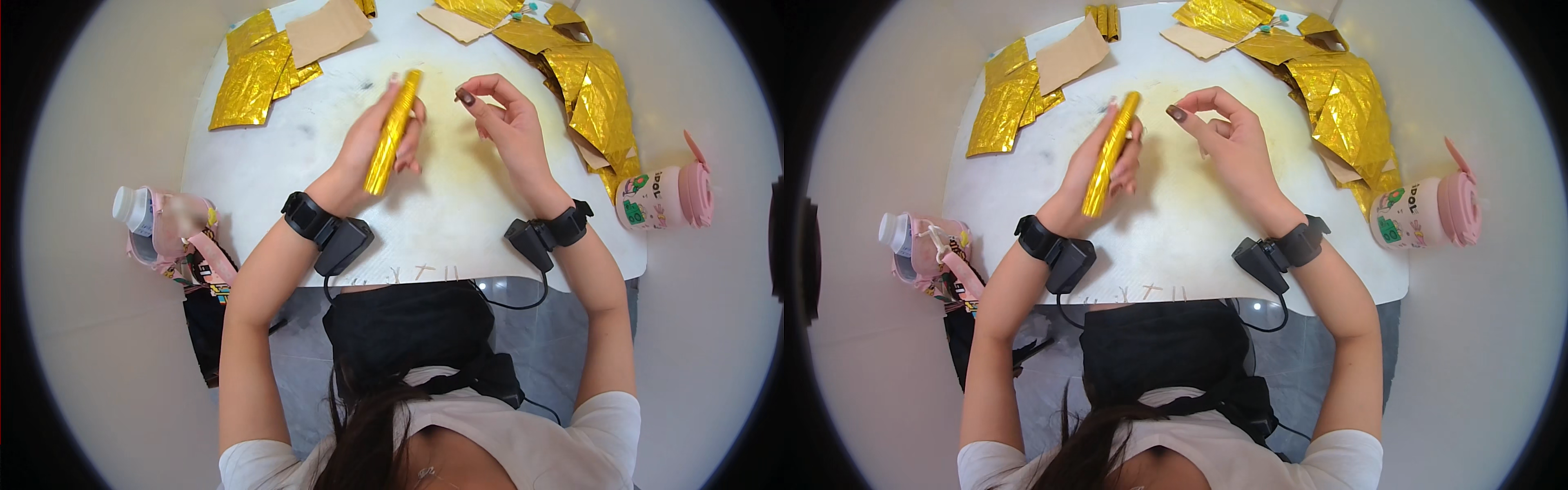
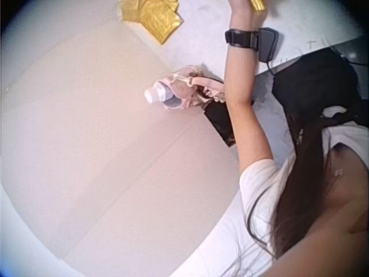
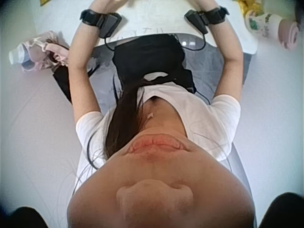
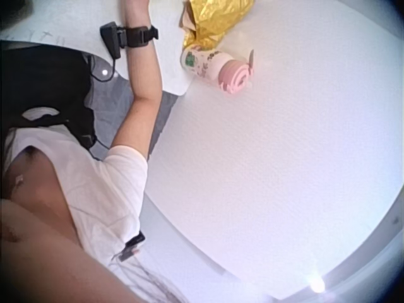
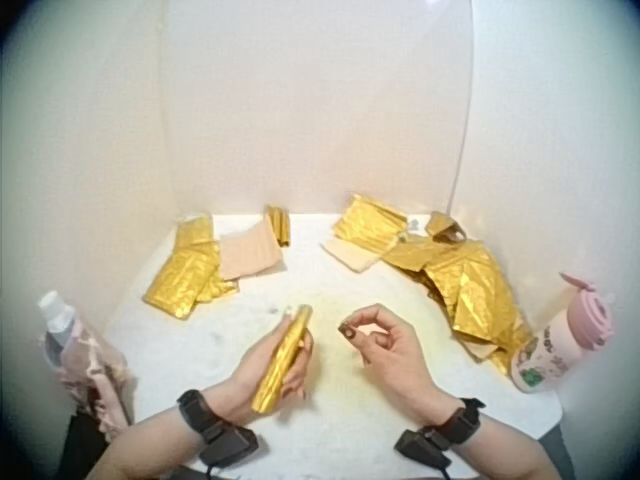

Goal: Wrap a cylindrical object in gold-colored foil sheets.

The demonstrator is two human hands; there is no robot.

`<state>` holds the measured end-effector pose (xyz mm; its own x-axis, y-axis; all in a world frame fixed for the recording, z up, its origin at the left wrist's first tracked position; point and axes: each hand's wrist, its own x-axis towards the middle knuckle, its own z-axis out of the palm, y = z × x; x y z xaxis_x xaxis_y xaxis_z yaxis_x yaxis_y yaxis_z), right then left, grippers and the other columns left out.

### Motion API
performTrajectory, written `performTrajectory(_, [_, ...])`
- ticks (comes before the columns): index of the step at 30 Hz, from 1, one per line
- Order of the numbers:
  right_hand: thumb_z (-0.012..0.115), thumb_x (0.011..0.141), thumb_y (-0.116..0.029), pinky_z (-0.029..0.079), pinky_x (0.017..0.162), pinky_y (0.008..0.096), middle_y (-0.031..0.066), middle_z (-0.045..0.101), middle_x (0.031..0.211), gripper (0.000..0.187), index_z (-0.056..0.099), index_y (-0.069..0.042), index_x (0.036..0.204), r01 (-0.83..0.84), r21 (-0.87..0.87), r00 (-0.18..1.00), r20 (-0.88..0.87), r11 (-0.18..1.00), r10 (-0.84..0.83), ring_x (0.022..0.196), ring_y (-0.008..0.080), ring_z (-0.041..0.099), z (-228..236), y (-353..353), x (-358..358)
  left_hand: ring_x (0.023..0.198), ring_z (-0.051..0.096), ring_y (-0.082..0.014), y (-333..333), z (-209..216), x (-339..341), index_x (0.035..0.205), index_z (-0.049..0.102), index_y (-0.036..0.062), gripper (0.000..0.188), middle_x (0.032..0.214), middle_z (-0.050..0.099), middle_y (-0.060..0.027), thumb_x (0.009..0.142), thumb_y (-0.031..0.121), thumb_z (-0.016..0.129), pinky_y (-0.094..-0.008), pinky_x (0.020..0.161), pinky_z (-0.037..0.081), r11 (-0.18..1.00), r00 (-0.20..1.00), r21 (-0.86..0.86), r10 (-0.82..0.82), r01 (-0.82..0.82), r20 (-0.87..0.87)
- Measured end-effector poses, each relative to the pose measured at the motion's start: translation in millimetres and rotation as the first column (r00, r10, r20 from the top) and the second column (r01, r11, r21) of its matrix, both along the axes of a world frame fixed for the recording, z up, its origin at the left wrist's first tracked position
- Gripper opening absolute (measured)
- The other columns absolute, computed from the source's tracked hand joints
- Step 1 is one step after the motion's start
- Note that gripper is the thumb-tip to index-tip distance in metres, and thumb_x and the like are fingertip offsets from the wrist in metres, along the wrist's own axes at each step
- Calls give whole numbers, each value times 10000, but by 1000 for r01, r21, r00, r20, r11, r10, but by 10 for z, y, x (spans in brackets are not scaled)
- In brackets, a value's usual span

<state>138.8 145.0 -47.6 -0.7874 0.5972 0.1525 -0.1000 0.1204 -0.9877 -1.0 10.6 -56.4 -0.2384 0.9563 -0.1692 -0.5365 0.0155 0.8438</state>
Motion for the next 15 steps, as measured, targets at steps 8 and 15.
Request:
performTrajectory(8, [689, 853, -197, 398, 561, 155, -13, 614, 954, 266, 591, -71, 1066, -214, -112, 970, 94, 970, 225, 604, -7, 488, -62, -165, -66, 727, 550, -159, 13, -101, -203, 1070, 462, 32, 460, 823, 552, -52, 1003, 468, 329, -327, 853, 504, 930, 914, -8, 362, -367, 184])
performTrajectory(15, [730, 784, -50, 407, 535, 170, 30, 593, 1005, 518, 484, -93, 1237, -131, 60, 987, -83, 990, 136, 605, 18, 522, 37, -475, -258, 1060, 597, -279, 70, 27, -188, 1213, 362, 2, 523, 1249, 564, -188, 1020, 453, 181, -358, 924, 486, 845, 828, 56, 506, -532, 240])
